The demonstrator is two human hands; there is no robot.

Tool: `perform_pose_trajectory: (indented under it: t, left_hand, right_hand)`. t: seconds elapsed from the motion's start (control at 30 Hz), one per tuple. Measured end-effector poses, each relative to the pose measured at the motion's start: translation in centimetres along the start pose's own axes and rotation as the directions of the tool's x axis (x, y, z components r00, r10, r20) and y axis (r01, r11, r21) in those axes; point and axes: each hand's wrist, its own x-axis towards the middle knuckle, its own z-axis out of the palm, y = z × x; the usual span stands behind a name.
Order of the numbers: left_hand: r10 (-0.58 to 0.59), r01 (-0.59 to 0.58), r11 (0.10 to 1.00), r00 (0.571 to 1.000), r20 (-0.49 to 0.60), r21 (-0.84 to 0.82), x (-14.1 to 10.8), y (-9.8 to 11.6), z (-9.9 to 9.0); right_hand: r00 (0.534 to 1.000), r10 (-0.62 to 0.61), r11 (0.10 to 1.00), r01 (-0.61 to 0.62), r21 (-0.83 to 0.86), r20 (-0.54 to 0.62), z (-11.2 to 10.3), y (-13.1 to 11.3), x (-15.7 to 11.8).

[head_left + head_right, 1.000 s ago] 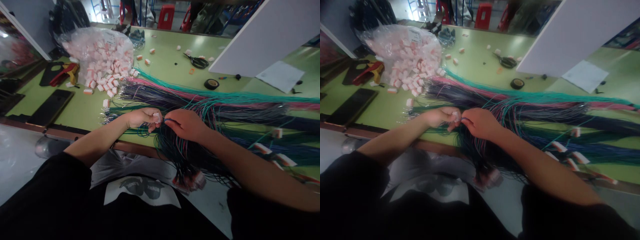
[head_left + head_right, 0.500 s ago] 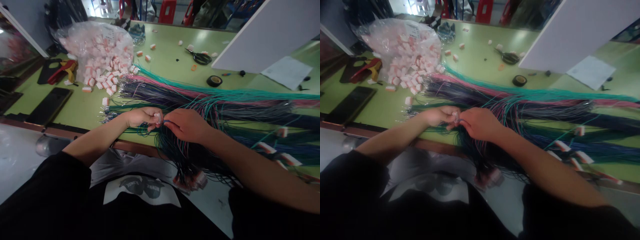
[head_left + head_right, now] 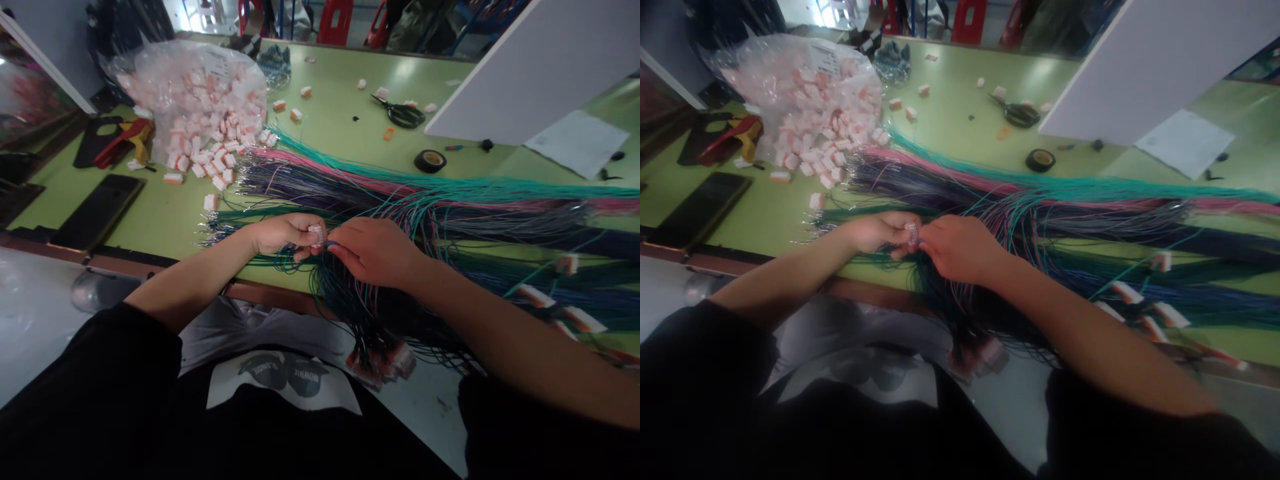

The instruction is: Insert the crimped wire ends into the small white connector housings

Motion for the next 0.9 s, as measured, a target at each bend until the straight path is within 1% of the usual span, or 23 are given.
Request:
perform_pose_trajectory:
  t: [0.13, 0.27, 0.37, 0.47, 0.57, 0.7, 0.8, 0.9]
  left_hand:
    - [-0.011, 0.011, 1.0, 1.0, 0.017, 0.006, 0.0, 0.0, 0.0]
    - [0.0, 0.0, 1.0, 1.0, 0.018, 0.008, 0.0, -0.1, 0.1]
    - [-0.018, 0.018, 0.999, 1.0, -0.012, 0.027, 0.0, -0.1, 0.2]
    - [-0.034, 0.036, 0.998, 0.998, -0.048, 0.049, 0.0, 0.0, 0.4]
    - [-0.032, 0.037, 0.998, 0.996, -0.083, 0.055, 0.1, 0.1, 0.5]
    - [-0.046, 0.053, 0.997, 0.992, -0.121, 0.058, 0.2, 0.0, 0.7]
    - [-0.05, 0.059, 0.996, 0.988, -0.143, 0.061, 0.3, -0.2, 0.7]
    - [-0.067, 0.078, 0.994, 0.986, -0.152, 0.071, 0.3, -0.3, 0.6]
  right_hand:
    - [0.998, -0.05, 0.997, 0.048, 0.053, 0.03, -0.3, 0.4, 0.2]
    - [0.995, -0.08, 0.995, 0.076, 0.066, 0.058, -0.5, 0.6, 0.3]
    - [0.993, -0.105, 0.992, 0.101, 0.071, 0.052, -0.6, 0.6, 0.5]
    - [0.994, -0.105, 0.992, 0.102, 0.071, 0.034, -0.4, 0.6, 0.6]
    - [0.997, -0.065, 0.997, 0.063, 0.045, 0.033, 0.0, 0.5, 0.7]
    - [0.998, 0.022, 1.0, -0.021, -0.017, 0.067, 0.5, -0.1, 1.0]
    - [0.988, 0.099, 0.993, -0.091, -0.07, 0.119, 0.8, -0.7, 1.2]
    - [0.976, 0.169, 0.983, -0.157, -0.092, 0.138, 1.0, -1.0, 1.4]
